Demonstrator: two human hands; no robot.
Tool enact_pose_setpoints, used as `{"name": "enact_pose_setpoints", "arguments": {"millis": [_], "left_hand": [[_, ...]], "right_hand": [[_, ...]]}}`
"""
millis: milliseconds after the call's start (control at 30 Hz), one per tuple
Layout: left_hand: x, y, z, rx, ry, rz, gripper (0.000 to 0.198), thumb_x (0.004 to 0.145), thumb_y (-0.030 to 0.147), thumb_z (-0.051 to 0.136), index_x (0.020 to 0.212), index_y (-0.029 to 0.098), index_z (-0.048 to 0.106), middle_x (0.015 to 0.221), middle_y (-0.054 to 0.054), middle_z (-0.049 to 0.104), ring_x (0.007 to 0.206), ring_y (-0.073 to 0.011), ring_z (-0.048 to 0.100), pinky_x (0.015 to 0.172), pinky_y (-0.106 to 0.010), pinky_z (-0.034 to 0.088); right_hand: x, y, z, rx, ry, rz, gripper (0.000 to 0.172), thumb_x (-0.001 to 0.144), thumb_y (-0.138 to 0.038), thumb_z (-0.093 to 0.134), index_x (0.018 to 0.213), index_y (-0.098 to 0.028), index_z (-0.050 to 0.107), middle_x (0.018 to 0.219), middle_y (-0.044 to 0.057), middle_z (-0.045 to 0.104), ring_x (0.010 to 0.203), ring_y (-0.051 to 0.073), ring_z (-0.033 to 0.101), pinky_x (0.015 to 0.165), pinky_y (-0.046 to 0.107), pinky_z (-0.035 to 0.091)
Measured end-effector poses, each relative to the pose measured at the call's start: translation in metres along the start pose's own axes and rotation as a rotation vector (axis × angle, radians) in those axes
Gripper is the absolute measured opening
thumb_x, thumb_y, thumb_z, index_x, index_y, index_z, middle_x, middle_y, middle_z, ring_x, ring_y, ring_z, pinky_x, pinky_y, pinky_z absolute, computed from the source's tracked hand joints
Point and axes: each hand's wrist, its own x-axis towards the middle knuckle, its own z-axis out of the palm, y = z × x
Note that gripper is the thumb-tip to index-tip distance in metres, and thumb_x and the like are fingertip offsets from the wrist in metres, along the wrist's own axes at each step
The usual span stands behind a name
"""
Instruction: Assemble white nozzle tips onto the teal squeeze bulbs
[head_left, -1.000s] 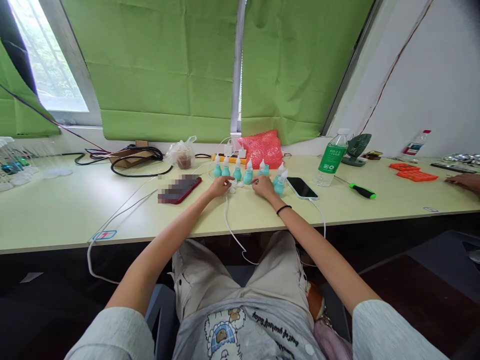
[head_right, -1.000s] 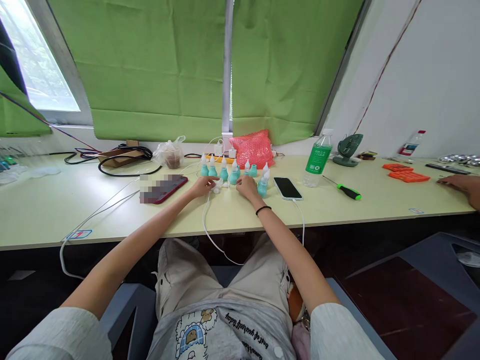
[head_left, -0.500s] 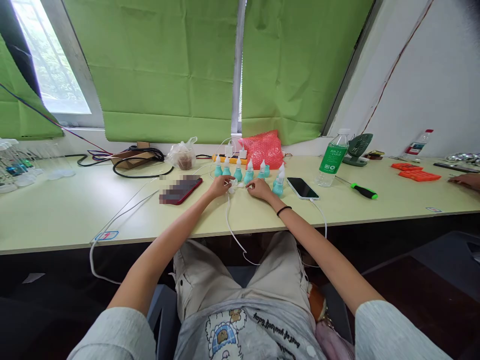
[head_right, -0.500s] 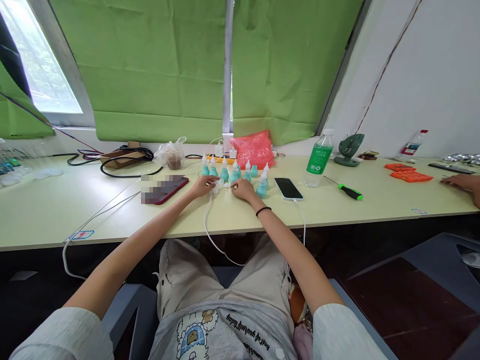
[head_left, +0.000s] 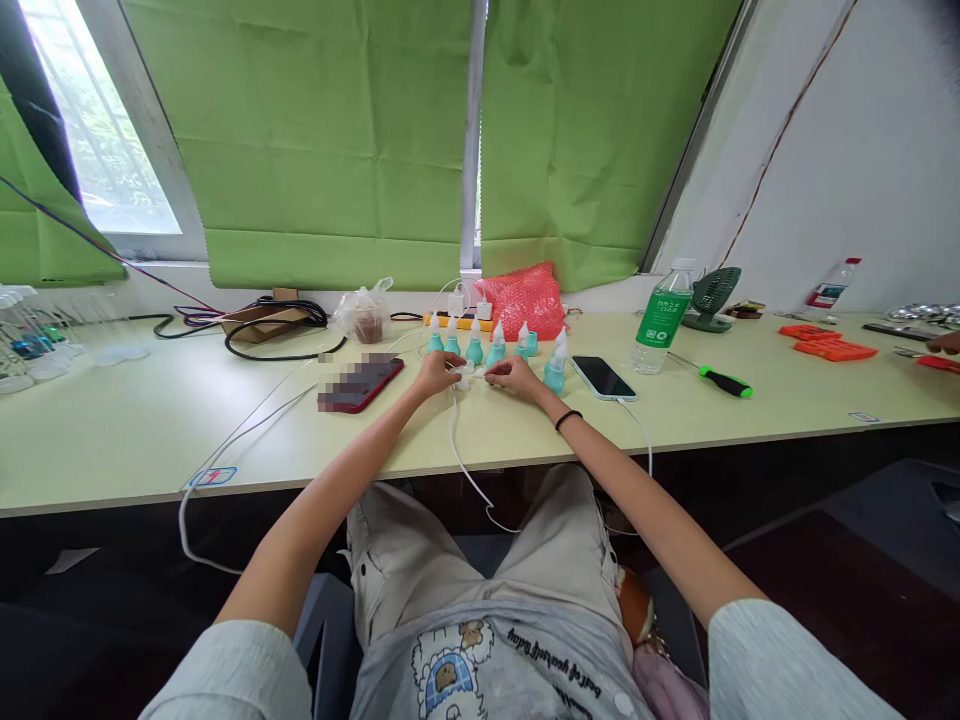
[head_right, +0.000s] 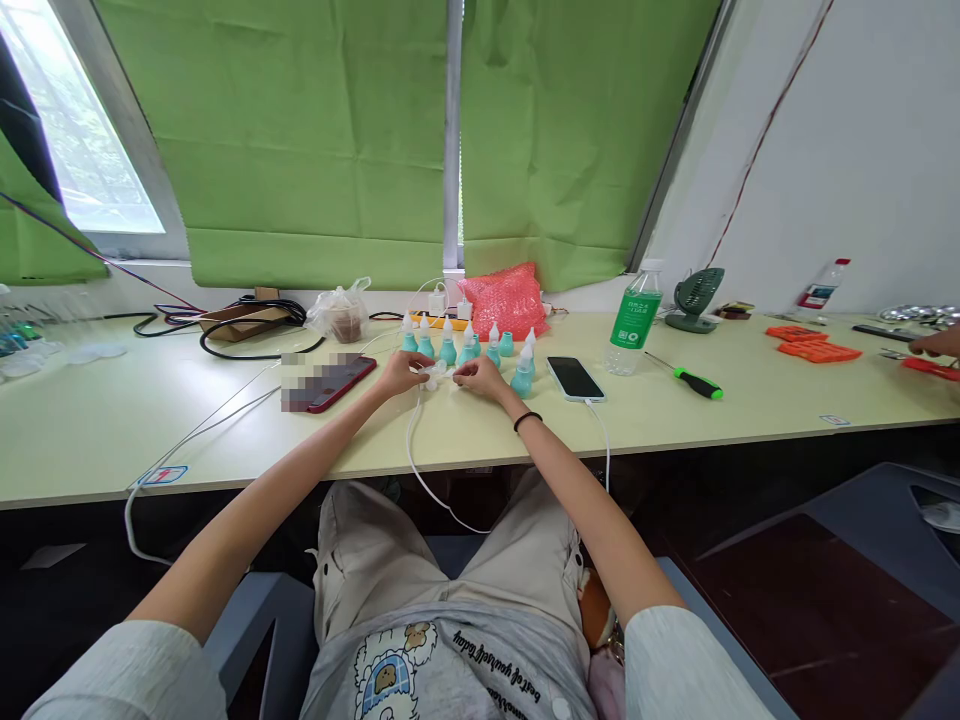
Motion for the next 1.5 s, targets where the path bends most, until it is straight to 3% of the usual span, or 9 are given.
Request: {"name": "enact_pose_setpoints", "arguments": {"millis": [333,533,800,1000,1500], "left_hand": [[-0.003,0.007,0.001,-0.025,0.022,0.04,0.032,0.058,0.015,0.057,0.089,0.009,0.063,0.078,-0.007,0.065,0.068,-0.0146,0.057,0.064,-0.025,0.047],[-0.005,0.012,0.004,-0.052,-0.033,0.092,0.025,0.059,0.018,0.056,0.081,0.012,0.066,0.076,-0.004,0.066,0.067,-0.014,0.056,0.063,-0.024,0.045],[-0.007,0.013,0.008,-0.098,-0.064,0.128,0.033,0.057,0.021,0.062,0.088,0.011,0.061,0.074,-0.004,0.064,0.064,-0.0129,0.056,0.058,-0.023,0.045],[-0.006,0.013,0.01,-0.117,-0.077,0.138,0.025,0.058,0.023,0.062,0.08,0.01,0.062,0.076,-0.006,0.064,0.063,-0.0124,0.055,0.058,-0.023,0.044],[-0.004,0.008,0.011,-0.122,-0.096,0.146,0.024,0.06,0.023,0.059,0.082,0.012,0.061,0.073,-0.004,0.063,0.064,-0.013,0.055,0.061,-0.023,0.044]], "right_hand": [[-0.001,-0.005,0.0,0.22,-0.007,0.034,0.031,0.055,-0.037,0.065,0.07,-0.01,0.064,0.054,0.001,0.057,0.046,0.006,0.045,0.044,0.019,0.037],[-0.003,-0.011,-0.003,0.326,0.007,0.054,0.034,0.054,-0.039,0.066,0.074,-0.012,0.065,0.066,0.004,0.061,0.055,0.008,0.051,0.051,0.02,0.042],[-0.006,-0.014,-0.006,0.372,-0.01,0.054,0.029,0.047,-0.032,0.071,0.068,-0.012,0.066,0.061,0.002,0.061,0.054,0.009,0.049,0.048,0.02,0.038],[-0.005,-0.012,-0.006,0.378,-0.035,0.052,0.029,0.047,-0.027,0.071,0.071,-0.012,0.067,0.062,0.002,0.062,0.052,0.008,0.048,0.046,0.02,0.035],[-0.002,-0.006,-0.005,0.432,-0.11,0.069,0.025,0.045,-0.024,0.072,0.066,-0.012,0.066,0.055,0.0,0.058,0.047,0.006,0.046,0.045,0.02,0.036]]}}
